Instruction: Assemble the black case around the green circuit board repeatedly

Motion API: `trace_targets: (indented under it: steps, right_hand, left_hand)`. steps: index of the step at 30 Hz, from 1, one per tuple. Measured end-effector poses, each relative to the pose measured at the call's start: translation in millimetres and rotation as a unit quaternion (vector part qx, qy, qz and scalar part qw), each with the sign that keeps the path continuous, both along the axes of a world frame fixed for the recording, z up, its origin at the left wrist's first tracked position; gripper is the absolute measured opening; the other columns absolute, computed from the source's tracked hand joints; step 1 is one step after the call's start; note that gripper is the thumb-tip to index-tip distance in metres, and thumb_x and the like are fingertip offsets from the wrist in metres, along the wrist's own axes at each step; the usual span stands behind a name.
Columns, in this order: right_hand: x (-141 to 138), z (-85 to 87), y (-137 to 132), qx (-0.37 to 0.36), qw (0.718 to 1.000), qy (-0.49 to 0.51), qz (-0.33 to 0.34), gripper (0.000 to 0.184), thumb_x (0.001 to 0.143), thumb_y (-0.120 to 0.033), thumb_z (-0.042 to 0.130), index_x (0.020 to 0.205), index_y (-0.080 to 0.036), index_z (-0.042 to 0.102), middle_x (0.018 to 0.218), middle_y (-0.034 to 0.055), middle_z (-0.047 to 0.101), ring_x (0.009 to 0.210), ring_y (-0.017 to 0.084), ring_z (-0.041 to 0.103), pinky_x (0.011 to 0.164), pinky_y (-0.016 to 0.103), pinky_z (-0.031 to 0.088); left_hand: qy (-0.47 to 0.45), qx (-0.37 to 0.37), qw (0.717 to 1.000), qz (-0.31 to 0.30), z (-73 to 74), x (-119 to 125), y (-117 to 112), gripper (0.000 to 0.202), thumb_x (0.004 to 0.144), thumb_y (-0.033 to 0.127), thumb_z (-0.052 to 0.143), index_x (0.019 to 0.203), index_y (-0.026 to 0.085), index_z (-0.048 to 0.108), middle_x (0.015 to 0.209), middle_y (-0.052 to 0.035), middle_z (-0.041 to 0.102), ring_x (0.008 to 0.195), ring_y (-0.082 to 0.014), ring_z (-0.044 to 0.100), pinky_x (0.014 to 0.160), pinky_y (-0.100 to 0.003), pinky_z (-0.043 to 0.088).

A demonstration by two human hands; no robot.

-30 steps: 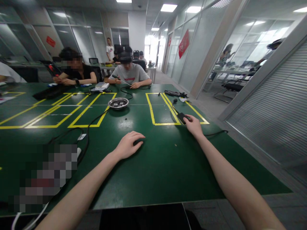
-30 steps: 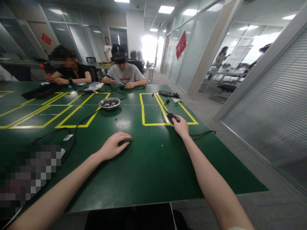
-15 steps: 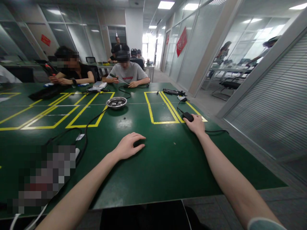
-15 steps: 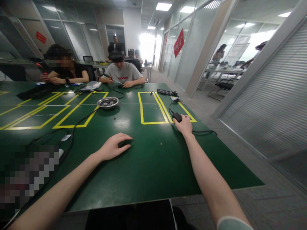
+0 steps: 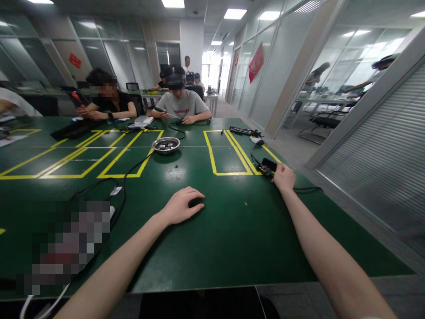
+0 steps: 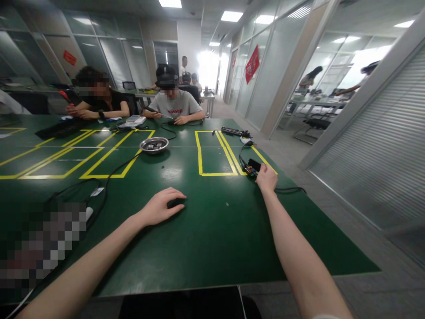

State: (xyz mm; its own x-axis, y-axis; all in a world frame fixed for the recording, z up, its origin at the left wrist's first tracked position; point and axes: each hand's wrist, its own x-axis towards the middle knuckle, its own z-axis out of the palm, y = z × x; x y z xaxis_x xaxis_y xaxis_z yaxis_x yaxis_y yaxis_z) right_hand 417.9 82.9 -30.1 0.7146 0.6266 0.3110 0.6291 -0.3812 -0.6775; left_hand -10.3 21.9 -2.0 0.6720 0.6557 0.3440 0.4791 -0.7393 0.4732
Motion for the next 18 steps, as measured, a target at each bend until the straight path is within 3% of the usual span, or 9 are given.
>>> trace_targets:
  steps: [3,5,8,12,18]
  right_hand:
    - [-0.1,-1.3,0.1,0.013,1.000,0.009,-0.007,0.055,0.097,-0.038,0.040,0.133,-0.005,0.065,0.061,0.0083,0.065,0.077,0.030,0.068,0.086,0.042,0.051]
    - [0.3,-4.3,1.4,0.043,0.999,-0.003,-0.006,0.061,0.091,-0.042,0.050,0.140,-0.006,0.058,0.079,0.0110,0.070,0.085,0.029,0.067,0.093,0.044,0.050]
    - [0.0,-9.0,3.2,0.077,0.996,-0.047,0.020,0.062,0.077,-0.045,0.064,0.130,-0.013,0.065,0.107,0.0138,0.067,0.099,0.030,0.063,0.097,0.045,0.049]
    - [-3.3,-9.3,2.3,0.042,0.996,-0.067,0.042,0.057,0.068,-0.042,0.069,0.118,-0.016,0.071,0.104,0.0105,0.060,0.092,0.029,0.060,0.092,0.044,0.050]
    - [6.3,-10.5,-0.4,0.061,0.994,-0.080,0.040,0.055,0.076,-0.035,0.063,0.126,-0.011,0.067,0.103,0.0134,0.058,0.096,0.031,0.060,0.092,0.045,0.051]
  left_hand:
    - [0.001,-0.004,1.000,-0.003,1.2,0.4,-0.4,0.020,0.095,0.031,0.066,0.112,0.022,0.073,0.115,-0.0069,0.075,0.108,-0.0235,0.069,0.098,-0.039,0.055]
    - [0.004,-0.005,1.000,-0.003,2.1,0.5,-0.7,0.020,0.095,0.031,0.066,0.112,0.023,0.073,0.115,-0.0067,0.075,0.108,-0.0235,0.069,0.098,-0.039,0.055]
    - [0.008,-0.006,1.000,-0.004,2.5,0.4,-0.9,0.019,0.095,0.030,0.066,0.111,0.023,0.073,0.114,-0.0064,0.075,0.108,-0.0234,0.069,0.098,-0.039,0.055]
    - [0.007,-0.004,1.000,-0.004,1.5,0.7,-0.9,0.018,0.095,0.030,0.066,0.110,0.022,0.073,0.113,-0.0064,0.075,0.107,-0.0230,0.069,0.098,-0.038,0.055]
    - [0.006,-0.003,1.000,-0.008,3.0,1.7,-0.9,0.017,0.096,0.030,0.064,0.107,0.023,0.074,0.112,-0.0057,0.076,0.108,-0.0233,0.068,0.099,-0.040,0.055]
